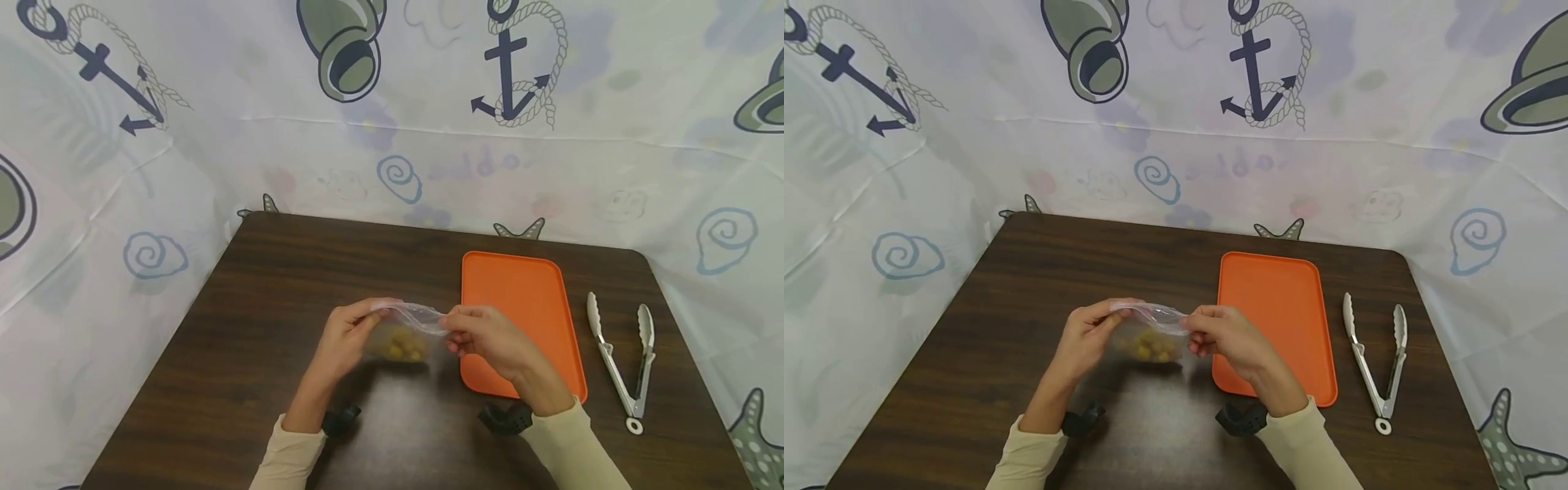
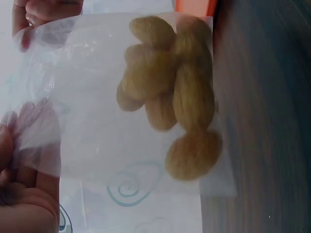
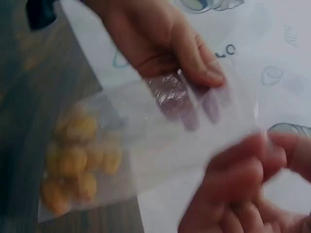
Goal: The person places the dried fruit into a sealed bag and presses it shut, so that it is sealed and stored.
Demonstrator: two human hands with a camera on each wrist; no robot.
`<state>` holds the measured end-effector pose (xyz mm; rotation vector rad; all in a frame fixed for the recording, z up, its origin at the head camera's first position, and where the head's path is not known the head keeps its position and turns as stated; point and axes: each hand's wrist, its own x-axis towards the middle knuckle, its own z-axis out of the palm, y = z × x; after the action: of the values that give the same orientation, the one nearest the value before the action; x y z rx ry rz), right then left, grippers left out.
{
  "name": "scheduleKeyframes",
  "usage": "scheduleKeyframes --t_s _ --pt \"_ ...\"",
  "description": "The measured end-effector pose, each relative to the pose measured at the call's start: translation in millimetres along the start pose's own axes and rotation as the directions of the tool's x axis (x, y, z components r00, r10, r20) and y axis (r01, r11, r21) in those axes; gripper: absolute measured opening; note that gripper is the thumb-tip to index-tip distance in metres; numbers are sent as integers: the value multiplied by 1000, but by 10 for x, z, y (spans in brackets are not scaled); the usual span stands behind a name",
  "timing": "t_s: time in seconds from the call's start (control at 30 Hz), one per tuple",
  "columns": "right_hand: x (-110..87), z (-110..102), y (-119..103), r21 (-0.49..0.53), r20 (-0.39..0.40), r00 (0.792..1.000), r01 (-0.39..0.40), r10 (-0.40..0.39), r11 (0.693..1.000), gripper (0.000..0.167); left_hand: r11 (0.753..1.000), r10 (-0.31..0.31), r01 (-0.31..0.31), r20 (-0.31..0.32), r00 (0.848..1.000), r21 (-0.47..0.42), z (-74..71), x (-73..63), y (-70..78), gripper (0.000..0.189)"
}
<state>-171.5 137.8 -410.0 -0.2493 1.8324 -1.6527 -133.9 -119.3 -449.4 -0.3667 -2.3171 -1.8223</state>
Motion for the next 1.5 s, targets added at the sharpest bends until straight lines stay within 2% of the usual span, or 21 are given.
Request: scheduleKeyframes --t_s 0.07,0.1,0.17,0.27,0.3,0.33,0.37,0.47,0.57,0.63,0.73,0.83,0.9,0.97,1.07,1.13,1.2,1.27,1.4,1.5 --pt "-22 27 -2 -51 -108 994 17 -22 999 27 1000 -1 1 33 999 7 24 -17 -5 23" --pt "-36 52 -5 -108 -183 982 30 -49 994 25 1000 4 -5 49 999 10 39 -22 -3 24" --pt "-59 111 -3 -258 -333 934 47 -134 965 21 999 26 -28 72 997 27 71 -24 -1 25" --pt "-69 200 12 -428 -478 835 48 -272 903 18 996 58 -61 55 997 61 116 -3 16 25" --pt "-64 217 18 -443 -495 817 56 -296 895 18 996 66 -69 46 997 62 129 8 30 24" --pt "-56 224 24 -424 -500 811 75 -303 902 19 996 68 -70 35 997 56 140 20 41 23" --pt "-47 221 29 -380 -496 818 97 -291 920 20 997 63 -64 24 998 43 149 31 53 21" --pt "-26 175 32 -151 -451 873 131 -186 980 23 999 47 -47 15 999 -1 163 46 92 18" --pt "-17 113 31 29 -372 922 132 -112 991 25 999 40 -40 2 999 -16 155 45 122 16" --pt "-28 77 38 38 -320 939 147 -128 988 25 998 59 -59 -5 998 -17 144 46 135 16" --pt "-56 34 69 -22 -230 953 200 -199 980 21 997 76 -76 -46 996 -2 126 56 146 16" --pt "-67 14 119 -72 -146 954 253 -261 965 42 997 73 -73 -67 995 -3 95 70 165 16" --pt "-50 13 164 -110 -116 945 292 -304 950 51 998 64 -64 -68 996 3 70 77 169 16" --pt "-26 26 199 -164 -132 926 332 -354 929 46 999 49 -49 -58 997 6 45 76 165 17" --pt "11 44 242 -283 -189 874 389 -449 877 25 999 42 -42 -46 998 3 12 71 142 17" --pt "17 51 246 -338 -216 842 410 -494 847 16 999 43 -43 -46 998 7 -6 65 125 16" --pt "12 41 235 -357 -233 833 407 -502 841 13 998 60 -60 -41 997 12 -25 62 109 15" --pt "-1 24 204 -353 -241 845 382 -478 854 13 997 74 -73 -40 996 20 -41 57 101 14" --pt "-34 -19 107 -302 -259 899 273 -354 913 16 997 79 -79 -24 997 -2 -56 54 98 13" --pt "-59 -33 38 -302 -281 912 213 -300 929 15 999 51 -51 -9 999 -1 -40 56 100 12"
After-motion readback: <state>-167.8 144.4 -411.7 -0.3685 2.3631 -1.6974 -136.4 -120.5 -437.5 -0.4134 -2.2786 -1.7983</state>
